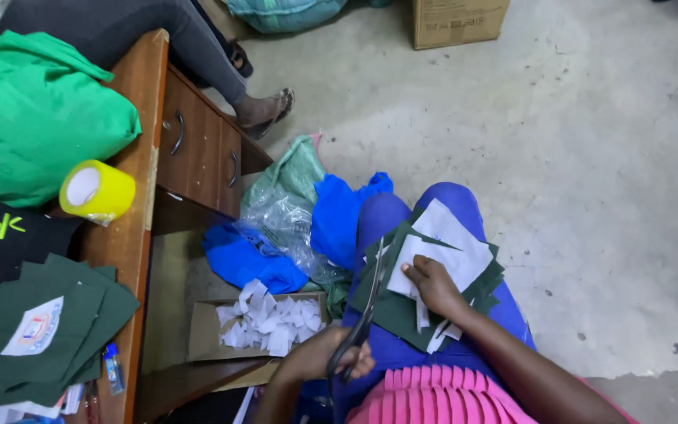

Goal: The person sits on the floor and uses scissors to cut white paper templates from green fabric pieces. They repeatedly trim the fabric around the paper shapes, remove the cut pieces, and place the finished fabric pieces onto a nearby table.

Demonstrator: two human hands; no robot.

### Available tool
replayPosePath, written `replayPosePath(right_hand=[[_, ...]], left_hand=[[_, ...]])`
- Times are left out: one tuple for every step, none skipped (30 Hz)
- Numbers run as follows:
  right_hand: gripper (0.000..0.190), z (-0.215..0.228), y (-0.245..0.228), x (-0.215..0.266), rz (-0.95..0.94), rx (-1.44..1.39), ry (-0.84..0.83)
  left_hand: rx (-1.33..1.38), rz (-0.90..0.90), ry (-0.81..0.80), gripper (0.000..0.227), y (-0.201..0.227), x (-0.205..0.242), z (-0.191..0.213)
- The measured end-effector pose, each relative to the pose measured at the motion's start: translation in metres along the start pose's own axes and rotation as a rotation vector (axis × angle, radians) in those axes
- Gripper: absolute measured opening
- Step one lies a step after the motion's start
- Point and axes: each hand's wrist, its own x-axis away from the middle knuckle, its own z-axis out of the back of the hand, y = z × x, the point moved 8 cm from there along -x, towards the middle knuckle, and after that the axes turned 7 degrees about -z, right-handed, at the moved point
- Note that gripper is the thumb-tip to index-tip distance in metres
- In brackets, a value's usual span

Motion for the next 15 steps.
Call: replayPosePath(right_hand=[[0.05, -0.001, 0.0, -0.005, 0.0, -0.036, -0.013], [0.049, -0.002, 0.0, -0.008, 0.0, -0.073, -0.027], [0.049, -0.001, 0.001, -0.01, 0.005, -0.071, -0.027], [0.049, 0.001, 0.003, -0.013, -0.008, -0.07, -0.026], [0.05, -0.001, 0.008, -0.011, -0.029, -0.073, -0.028], [0.05, 0.0, 0.007, -0.013, -0.031, -0.074, -0.032], [0.049, -0.001, 0.008, -0.014, -0.034, -0.085, -0.04], [0.048, -0.001, 0.009, -0.014, -0.037, -0.095, -0.048], [0.048, -0.001, 0.008, -0.013, -0.036, -0.094, -0.05], [0.047, -0.002, 0.008, -0.012, -0.043, -0.108, -0.052], [0.047, -0.001, 0.007, -0.012, -0.049, -0.121, -0.051], [0.047, 0.0, 0.007, -0.012, -0.046, -0.121, -0.05], [0.049, 0.0, 0.008, -0.012, -0.046, -0.104, -0.05], [0.051, 0.001, 0.008, -0.011, -0.046, -0.088, -0.051], [0.051, -0.001, 0.015, -0.014, -0.038, -0.092, -0.049]], left_hand=[[-0.076, 0.035, -0.098, 0.03, -0.004, 0.007, 0.0], [-0.152, 0.069, -0.197, 0.027, -0.009, 0.016, 0.0], [-0.155, 0.064, -0.194, 0.027, -0.023, 0.02, 0.007], [-0.058, 0.173, -0.188, 0.022, -0.045, 0.025, 0.013], [0.044, 0.287, -0.181, 0.018, -0.069, 0.036, 0.016], [0.047, 0.29, -0.178, 0.018, -0.073, 0.037, 0.02], [0.029, 0.318, -0.252, 0.016, -0.08, 0.042, 0.018], [0.012, 0.345, -0.325, 0.018, -0.087, 0.047, 0.016], [0.012, 0.344, -0.323, 0.018, -0.092, 0.045, 0.02], [0.054, 0.388, -0.272, 0.02, -0.1, 0.045, 0.027], [0.092, 0.431, -0.222, 0.022, -0.108, 0.043, 0.034], [0.09, 0.429, -0.222, 0.022, -0.094, 0.04, 0.029], [0.039, 0.412, -0.183, 0.022, -0.08, 0.037, 0.03], [-0.012, 0.394, -0.144, 0.022, -0.065, 0.033, 0.03], [-0.019, 0.392, -0.139, 0.022, -0.078, 0.026, 0.032]])
